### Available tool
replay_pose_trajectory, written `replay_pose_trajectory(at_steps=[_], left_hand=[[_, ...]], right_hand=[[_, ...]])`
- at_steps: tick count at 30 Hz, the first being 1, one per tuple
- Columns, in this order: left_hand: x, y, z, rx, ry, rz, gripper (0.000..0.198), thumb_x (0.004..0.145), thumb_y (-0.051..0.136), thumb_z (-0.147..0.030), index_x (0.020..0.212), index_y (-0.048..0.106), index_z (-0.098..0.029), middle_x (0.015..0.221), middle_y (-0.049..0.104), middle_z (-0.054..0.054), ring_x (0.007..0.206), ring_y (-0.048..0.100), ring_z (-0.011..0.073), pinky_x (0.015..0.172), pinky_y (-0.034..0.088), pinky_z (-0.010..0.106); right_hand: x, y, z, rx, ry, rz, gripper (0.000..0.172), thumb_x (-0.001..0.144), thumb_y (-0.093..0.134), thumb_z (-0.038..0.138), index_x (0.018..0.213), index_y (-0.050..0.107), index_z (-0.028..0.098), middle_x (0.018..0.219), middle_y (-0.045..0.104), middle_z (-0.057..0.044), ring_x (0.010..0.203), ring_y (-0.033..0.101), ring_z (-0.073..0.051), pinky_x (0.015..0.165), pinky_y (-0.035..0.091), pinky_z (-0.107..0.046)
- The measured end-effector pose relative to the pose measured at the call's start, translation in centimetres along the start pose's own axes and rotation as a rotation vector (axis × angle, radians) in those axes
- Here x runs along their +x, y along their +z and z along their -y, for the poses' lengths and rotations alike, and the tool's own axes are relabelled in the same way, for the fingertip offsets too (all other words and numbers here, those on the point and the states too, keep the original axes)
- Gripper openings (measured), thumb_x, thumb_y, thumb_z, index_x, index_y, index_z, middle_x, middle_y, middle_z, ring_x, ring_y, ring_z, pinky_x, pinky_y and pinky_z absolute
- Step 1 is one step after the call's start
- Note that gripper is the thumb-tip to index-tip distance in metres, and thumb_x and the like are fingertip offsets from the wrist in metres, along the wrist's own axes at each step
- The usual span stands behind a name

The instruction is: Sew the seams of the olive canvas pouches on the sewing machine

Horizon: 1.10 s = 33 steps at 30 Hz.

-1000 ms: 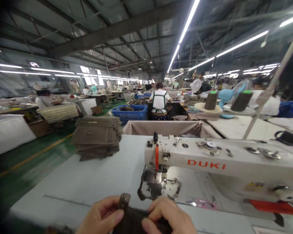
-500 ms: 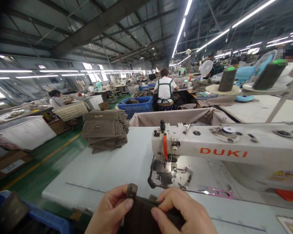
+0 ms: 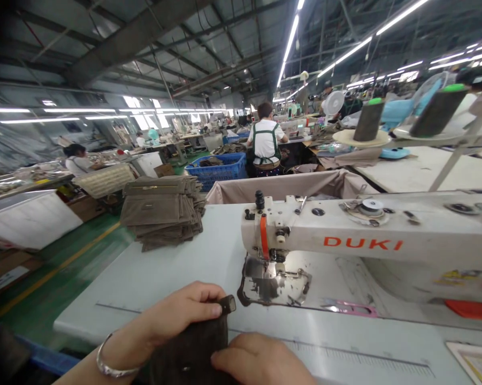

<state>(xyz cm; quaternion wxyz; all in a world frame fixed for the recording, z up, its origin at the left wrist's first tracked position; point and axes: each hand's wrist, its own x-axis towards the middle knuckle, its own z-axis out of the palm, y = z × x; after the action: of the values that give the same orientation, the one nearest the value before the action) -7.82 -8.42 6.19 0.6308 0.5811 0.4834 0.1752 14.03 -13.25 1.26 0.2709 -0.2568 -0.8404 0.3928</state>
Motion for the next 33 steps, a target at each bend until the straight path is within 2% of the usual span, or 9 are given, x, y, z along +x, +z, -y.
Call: replay_pose_trajectory(at_steps=[5, 12, 16, 20, 21, 24, 27, 30, 33], left_hand=[[0.4, 0.6, 0.3, -0.159, 0.039, 0.010, 0.028, 0.077, 0.068, -0.038, 0.086, 0.065, -0.012, 0.071, 0.055, 0.000, 0.063, 0.044, 0.0116, 0.060, 0.032, 0.022], [-0.1, 1.9, -0.3, -0.138, 0.102, -0.037, 0.025, 0.083, 0.062, -0.034, 0.092, 0.066, -0.011, 0.084, 0.064, 0.004, 0.075, 0.054, 0.0167, 0.071, 0.040, 0.027], [-0.2, 2.6, -0.2, -0.075, 0.126, -0.113, 0.023, 0.083, 0.062, -0.033, 0.092, 0.064, -0.012, 0.083, 0.064, 0.004, 0.077, 0.055, 0.0178, 0.070, 0.039, 0.026], [-0.2, 2.4, 0.0, -0.060, 0.123, -0.101, 0.023, 0.085, 0.058, -0.034, 0.091, 0.062, -0.012, 0.082, 0.062, 0.003, 0.074, 0.053, 0.0159, 0.067, 0.038, 0.025], [-0.2, 2.1, 0.1, -0.056, 0.116, -0.081, 0.024, 0.085, 0.057, -0.035, 0.091, 0.062, -0.012, 0.082, 0.061, 0.003, 0.073, 0.052, 0.0155, 0.066, 0.039, 0.025], [0.6, 0.7, 0.3, 0.160, 0.093, -0.017, 0.027, 0.086, 0.052, -0.037, 0.092, 0.060, -0.012, 0.077, 0.058, 0.002, 0.068, 0.050, 0.0142, 0.063, 0.040, 0.024], [3.0, -0.4, 1.0, 0.554, 0.110, -0.024, 0.022, 0.087, 0.049, -0.032, 0.086, 0.061, -0.014, 0.071, 0.057, 0.000, 0.065, 0.051, 0.0142, 0.059, 0.040, 0.023], [7.1, -0.7, 1.8, 0.757, 0.175, -0.137, 0.013, 0.084, 0.053, -0.024, 0.080, 0.062, -0.016, 0.076, 0.061, 0.001, 0.072, 0.055, 0.0173, 0.065, 0.043, 0.026], [11.7, -0.3, 2.0, 0.950, 0.264, -0.298, 0.008, 0.085, 0.056, -0.019, 0.085, 0.064, -0.017, 0.089, 0.065, 0.006, 0.088, 0.058, 0.0228, 0.081, 0.045, 0.033]], right_hand=[[0.7, -0.5, 0.7, 0.198, 0.300, -0.317, 0.020, 0.085, 0.047, 0.019, 0.102, 0.055, 0.022, 0.082, 0.065, -0.001, 0.074, 0.060, -0.015, 0.069, 0.048, -0.024], [2.4, -0.3, 1.2, 0.262, 0.537, -0.383, 0.013, 0.083, 0.057, 0.030, 0.074, 0.056, 0.020, 0.062, 0.054, 0.004, 0.060, 0.051, -0.012, 0.054, 0.040, -0.021], [2.3, -0.1, 1.2, 0.234, 0.514, -0.460, 0.018, 0.081, 0.059, 0.027, 0.067, 0.051, 0.020, 0.058, 0.051, 0.005, 0.057, 0.050, -0.011, 0.051, 0.038, -0.021], [1.6, -0.2, 0.9, 0.224, 0.470, -0.414, 0.011, 0.086, 0.056, 0.026, 0.077, 0.054, 0.020, 0.063, 0.056, 0.004, 0.060, 0.054, -0.012, 0.054, 0.043, -0.020], [1.3, -0.2, 0.7, 0.211, 0.417, -0.394, 0.006, 0.088, 0.053, 0.025, 0.086, 0.057, 0.020, 0.068, 0.059, 0.003, 0.063, 0.057, -0.012, 0.058, 0.045, -0.020], [0.3, -0.1, -0.5, 0.096, 0.059, -0.218, 0.030, 0.093, 0.041, 0.018, 0.120, 0.053, 0.023, 0.101, 0.068, -0.003, 0.088, 0.064, -0.014, 0.077, 0.050, -0.022], [0.1, 0.4, -2.4, -0.245, -0.198, -0.055, 0.037, 0.094, 0.043, 0.016, 0.130, 0.049, 0.020, 0.108, 0.067, -0.008, 0.094, 0.063, -0.019, 0.080, 0.051, -0.028], [1.2, 0.2, -4.9, -0.686, -0.172, -0.062, 0.022, 0.093, 0.051, 0.016, 0.112, 0.060, 0.018, 0.087, 0.066, -0.005, 0.078, 0.061, -0.020, 0.068, 0.051, -0.031], [2.8, -1.3, -7.6, -0.874, -0.085, -0.056, 0.009, 0.090, 0.056, 0.014, 0.091, 0.064, 0.018, 0.093, 0.063, -0.006, 0.087, 0.059, -0.022, 0.073, 0.050, -0.033]])
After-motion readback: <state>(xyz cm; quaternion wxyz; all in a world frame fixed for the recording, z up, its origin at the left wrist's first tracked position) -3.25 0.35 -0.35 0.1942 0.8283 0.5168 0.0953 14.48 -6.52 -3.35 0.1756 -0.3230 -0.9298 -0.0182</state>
